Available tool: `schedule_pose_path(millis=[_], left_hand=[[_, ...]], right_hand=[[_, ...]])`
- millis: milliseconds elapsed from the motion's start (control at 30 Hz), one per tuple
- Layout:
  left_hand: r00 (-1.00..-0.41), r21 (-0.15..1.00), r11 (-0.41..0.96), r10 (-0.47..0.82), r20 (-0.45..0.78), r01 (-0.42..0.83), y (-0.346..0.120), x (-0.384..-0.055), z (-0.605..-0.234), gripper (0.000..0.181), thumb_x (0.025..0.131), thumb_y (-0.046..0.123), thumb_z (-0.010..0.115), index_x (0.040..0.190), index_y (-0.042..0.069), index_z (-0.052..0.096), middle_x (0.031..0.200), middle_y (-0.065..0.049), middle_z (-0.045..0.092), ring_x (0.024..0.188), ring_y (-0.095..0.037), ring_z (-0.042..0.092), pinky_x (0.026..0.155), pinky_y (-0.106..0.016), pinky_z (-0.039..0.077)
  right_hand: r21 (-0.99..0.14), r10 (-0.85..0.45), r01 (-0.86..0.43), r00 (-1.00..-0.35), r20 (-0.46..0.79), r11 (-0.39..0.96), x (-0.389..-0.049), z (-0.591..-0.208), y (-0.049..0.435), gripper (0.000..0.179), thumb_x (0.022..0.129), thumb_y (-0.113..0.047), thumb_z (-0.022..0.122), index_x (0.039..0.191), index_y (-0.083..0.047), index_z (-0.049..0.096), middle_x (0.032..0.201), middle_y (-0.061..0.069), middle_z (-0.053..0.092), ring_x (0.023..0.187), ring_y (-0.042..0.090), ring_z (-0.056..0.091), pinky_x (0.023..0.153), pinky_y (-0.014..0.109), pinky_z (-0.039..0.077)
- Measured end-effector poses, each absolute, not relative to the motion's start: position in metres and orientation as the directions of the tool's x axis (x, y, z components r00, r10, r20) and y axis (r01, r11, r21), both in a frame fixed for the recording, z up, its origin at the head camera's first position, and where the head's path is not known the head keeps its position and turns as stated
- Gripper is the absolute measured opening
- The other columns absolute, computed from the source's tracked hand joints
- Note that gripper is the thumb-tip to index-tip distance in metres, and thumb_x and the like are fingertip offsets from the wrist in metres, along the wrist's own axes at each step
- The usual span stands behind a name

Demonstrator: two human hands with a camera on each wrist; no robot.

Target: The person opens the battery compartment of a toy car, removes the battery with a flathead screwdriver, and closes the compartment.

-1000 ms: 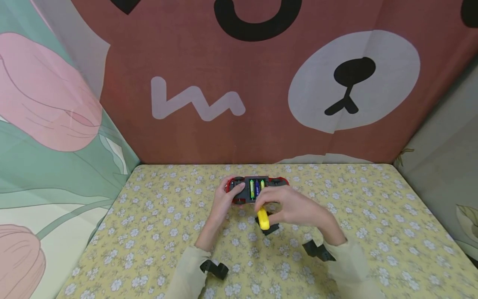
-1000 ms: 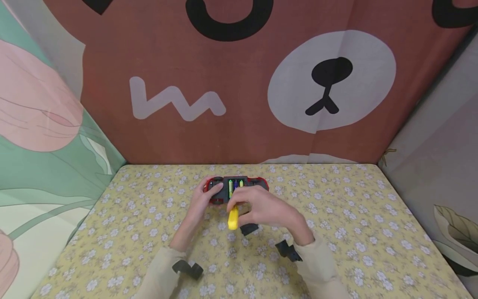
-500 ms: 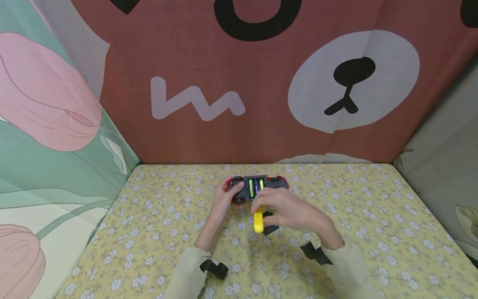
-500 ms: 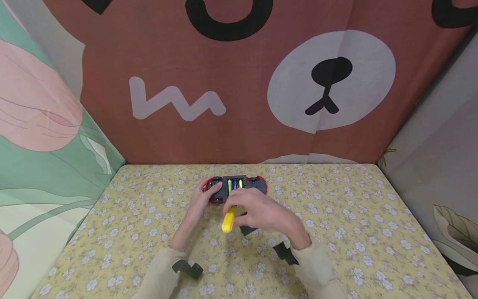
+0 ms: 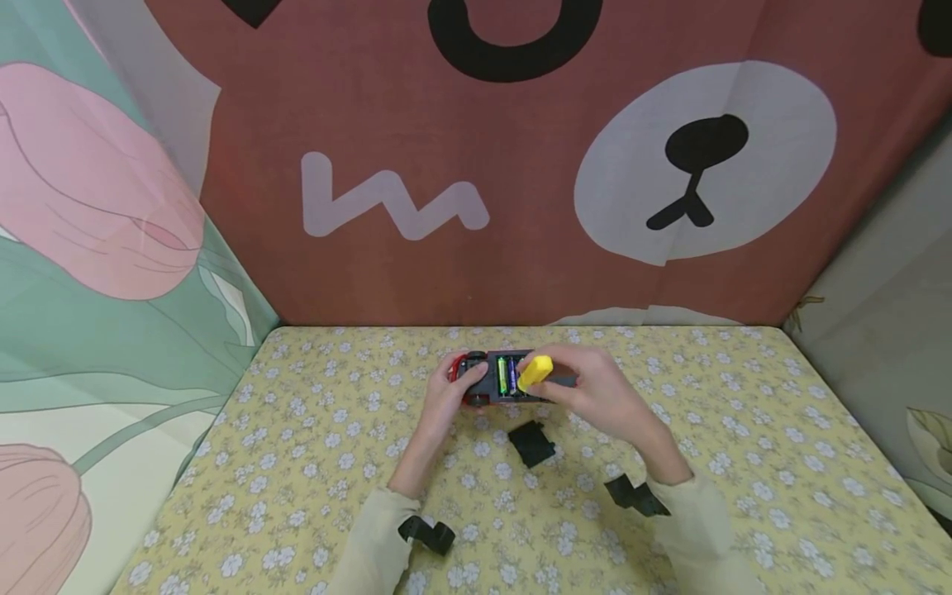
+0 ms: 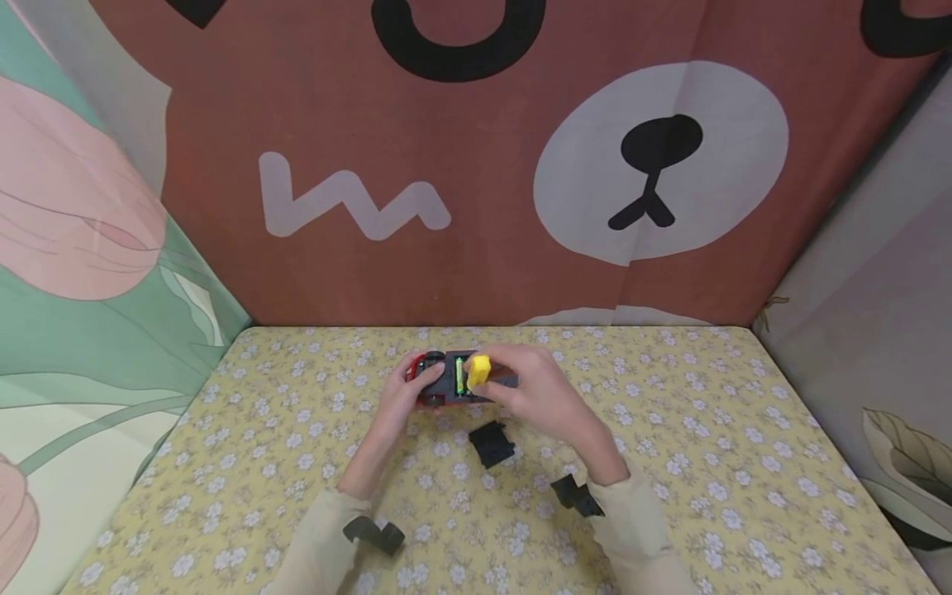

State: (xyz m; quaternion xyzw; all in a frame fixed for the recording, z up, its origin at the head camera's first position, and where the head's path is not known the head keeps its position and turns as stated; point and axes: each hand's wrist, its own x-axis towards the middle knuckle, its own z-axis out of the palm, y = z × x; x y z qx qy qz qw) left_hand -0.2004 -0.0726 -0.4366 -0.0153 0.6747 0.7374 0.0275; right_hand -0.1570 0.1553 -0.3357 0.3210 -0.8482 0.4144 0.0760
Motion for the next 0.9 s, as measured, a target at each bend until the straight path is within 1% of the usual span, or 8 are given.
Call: schedule_pose_path(millis=[100, 233, 367, 467, 533, 667, 800, 900], left_hand=[[-0.998, 0.994, -0.093, 0.014, -0.053, -0.054, -0.072, -0.2002, -0.4371, 0.044, 0.097, 0.025, 0.073, 0.133, 0.004, 0.06, 0.112, -0.017, 0.068, 0.074, -0.017, 0.07, 0.057, -0.04, 0.063], [-0.998, 0.995, -0.079, 0.012, -0.056, -0.056, -0.0715, -0.1998, -0.4376, 0.045, 0.097, 0.026, 0.073, 0.134, 0.004, 0.06, 0.113, -0.017, 0.068, 0.073, -0.016, 0.07, 0.057, -0.041, 0.063], [-0.998, 0.995, -0.068, 0.016, -0.068, -0.069, -0.0713, -0.1995, -0.4383, 0.047, 0.098, 0.029, 0.072, 0.136, 0.005, 0.059, 0.113, -0.018, 0.068, 0.073, -0.016, 0.07, 0.059, -0.043, 0.064], [-0.997, 0.994, -0.075, 0.014, -0.076, -0.077, -0.0716, -0.1997, -0.4381, 0.047, 0.098, 0.03, 0.072, 0.137, 0.006, 0.059, 0.113, -0.018, 0.069, 0.074, -0.016, 0.07, 0.059, -0.042, 0.063], [-0.997, 0.994, -0.077, 0.01, -0.077, -0.078, -0.0719, -0.1997, -0.4378, 0.048, 0.098, 0.03, 0.072, 0.137, 0.006, 0.059, 0.114, -0.017, 0.068, 0.075, -0.016, 0.07, 0.059, -0.041, 0.063], [-0.997, 0.993, -0.089, 0.017, -0.078, -0.079, -0.0726, -0.2001, -0.4367, 0.046, 0.097, 0.028, 0.073, 0.135, 0.006, 0.06, 0.114, -0.017, 0.068, 0.076, -0.017, 0.07, 0.057, -0.038, 0.063], [-0.997, 0.992, -0.096, 0.031, -0.077, -0.08, -0.0727, -0.2003, -0.4353, 0.046, 0.096, 0.027, 0.074, 0.135, 0.006, 0.06, 0.112, -0.017, 0.067, 0.079, -0.022, 0.07, 0.056, -0.036, 0.062], [-0.997, 0.993, -0.091, 0.033, -0.074, -0.077, -0.0728, -0.2, -0.4345, 0.046, 0.096, 0.027, 0.074, 0.135, 0.006, 0.061, 0.112, -0.018, 0.068, 0.081, -0.025, 0.071, 0.057, -0.037, 0.063]], right_hand=[[-0.639, -0.534, -0.626, -0.76, 0.371, 0.447, -0.1573, -0.3349, 0.1552, 0.026, 0.087, -0.003, 0.083, 0.111, -0.009, 0.076, 0.112, 0.006, 0.073, 0.099, 0.022, 0.069, 0.077, 0.035, 0.062], [-0.595, -0.639, -0.687, -0.687, 0.345, 0.417, -0.1567, -0.3329, 0.1539, 0.029, 0.084, -0.003, 0.085, 0.109, -0.013, 0.076, 0.11, 0.001, 0.073, 0.098, 0.02, 0.068, 0.08, 0.039, 0.062], [-0.561, -0.726, -0.744, -0.604, 0.33, 0.364, -0.1538, -0.3311, 0.1536, 0.028, 0.084, 0.0, 0.084, 0.107, -0.015, 0.077, 0.106, -0.003, 0.073, 0.093, 0.013, 0.067, 0.078, 0.035, 0.06], [-0.561, -0.753, -0.754, -0.577, 0.317, 0.341, -0.1515, -0.3297, 0.1532, 0.026, 0.086, 0.002, 0.082, 0.106, -0.014, 0.077, 0.106, -0.002, 0.072, 0.092, 0.011, 0.067, 0.076, 0.032, 0.059], [-0.565, -0.738, -0.746, -0.592, 0.323, 0.351, -0.1502, -0.3288, 0.153, 0.026, 0.087, 0.001, 0.082, 0.108, -0.014, 0.076, 0.108, -0.002, 0.072, 0.095, 0.014, 0.067, 0.078, 0.035, 0.06], [-0.574, -0.606, -0.702, -0.689, 0.396, 0.422, -0.149, -0.329, 0.154, 0.027, 0.087, -0.002, 0.083, 0.112, -0.011, 0.076, 0.111, 0.002, 0.073, 0.094, 0.018, 0.068, 0.075, 0.039, 0.061], [-0.618, -0.432, -0.641, -0.766, 0.476, 0.455, -0.1506, -0.3302, 0.1572, 0.027, 0.087, 0.0, 0.081, 0.113, -0.007, 0.076, 0.109, 0.005, 0.075, 0.084, 0.014, 0.068, 0.068, 0.028, 0.059], [-0.669, -0.34, -0.616, -0.788, 0.513, 0.416, -0.1541, -0.3305, 0.1599, 0.029, 0.087, 0.005, 0.08, 0.114, -0.004, 0.074, 0.108, 0.006, 0.075, 0.088, 0.016, 0.071, 0.074, 0.023, 0.061]])
